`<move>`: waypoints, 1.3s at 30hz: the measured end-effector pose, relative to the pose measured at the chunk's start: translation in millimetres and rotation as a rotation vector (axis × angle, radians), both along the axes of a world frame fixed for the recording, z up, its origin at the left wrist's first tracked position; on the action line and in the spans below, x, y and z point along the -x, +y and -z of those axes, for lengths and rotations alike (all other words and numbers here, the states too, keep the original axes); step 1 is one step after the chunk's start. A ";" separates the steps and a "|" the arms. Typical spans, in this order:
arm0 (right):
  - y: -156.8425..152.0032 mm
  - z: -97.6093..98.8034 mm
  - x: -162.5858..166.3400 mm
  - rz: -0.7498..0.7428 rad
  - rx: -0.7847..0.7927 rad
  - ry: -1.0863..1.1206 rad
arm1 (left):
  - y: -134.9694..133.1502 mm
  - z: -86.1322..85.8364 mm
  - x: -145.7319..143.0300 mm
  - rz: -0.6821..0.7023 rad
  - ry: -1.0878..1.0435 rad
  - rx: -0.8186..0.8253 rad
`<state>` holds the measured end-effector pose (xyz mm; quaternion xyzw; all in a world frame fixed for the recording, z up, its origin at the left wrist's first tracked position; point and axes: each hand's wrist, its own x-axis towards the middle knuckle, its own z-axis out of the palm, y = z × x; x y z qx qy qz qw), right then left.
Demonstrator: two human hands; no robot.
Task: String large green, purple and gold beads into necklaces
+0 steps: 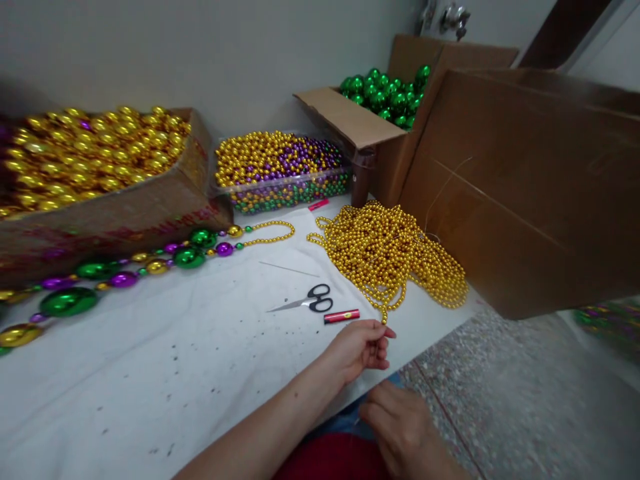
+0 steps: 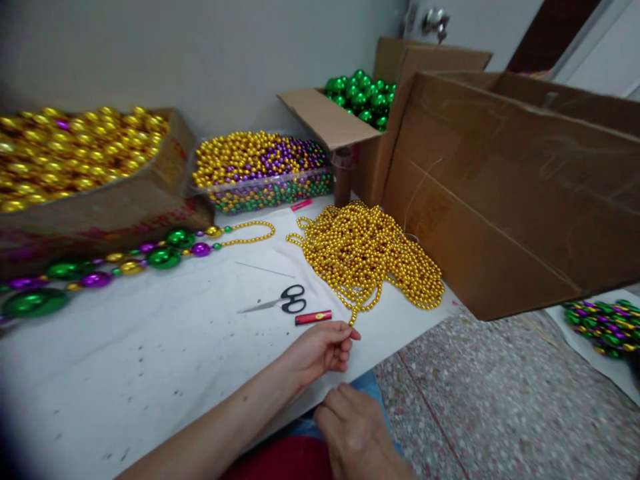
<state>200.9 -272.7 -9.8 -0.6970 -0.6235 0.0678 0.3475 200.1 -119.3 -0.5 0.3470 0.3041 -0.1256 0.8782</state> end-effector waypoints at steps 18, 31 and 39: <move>102.6 -56.4 -125.9 -0.383 0.583 0.190 | 54.0 -128.2 164.2 -0.064 0.167 -1.340; 62.4 -52.1 -133.3 -0.316 0.720 0.449 | 92.7 -85.9 304.0 0.268 0.463 -1.048; 50.6 -0.2 -106.9 -0.443 0.855 0.302 | 51.7 -8.9 333.2 0.331 0.355 -1.067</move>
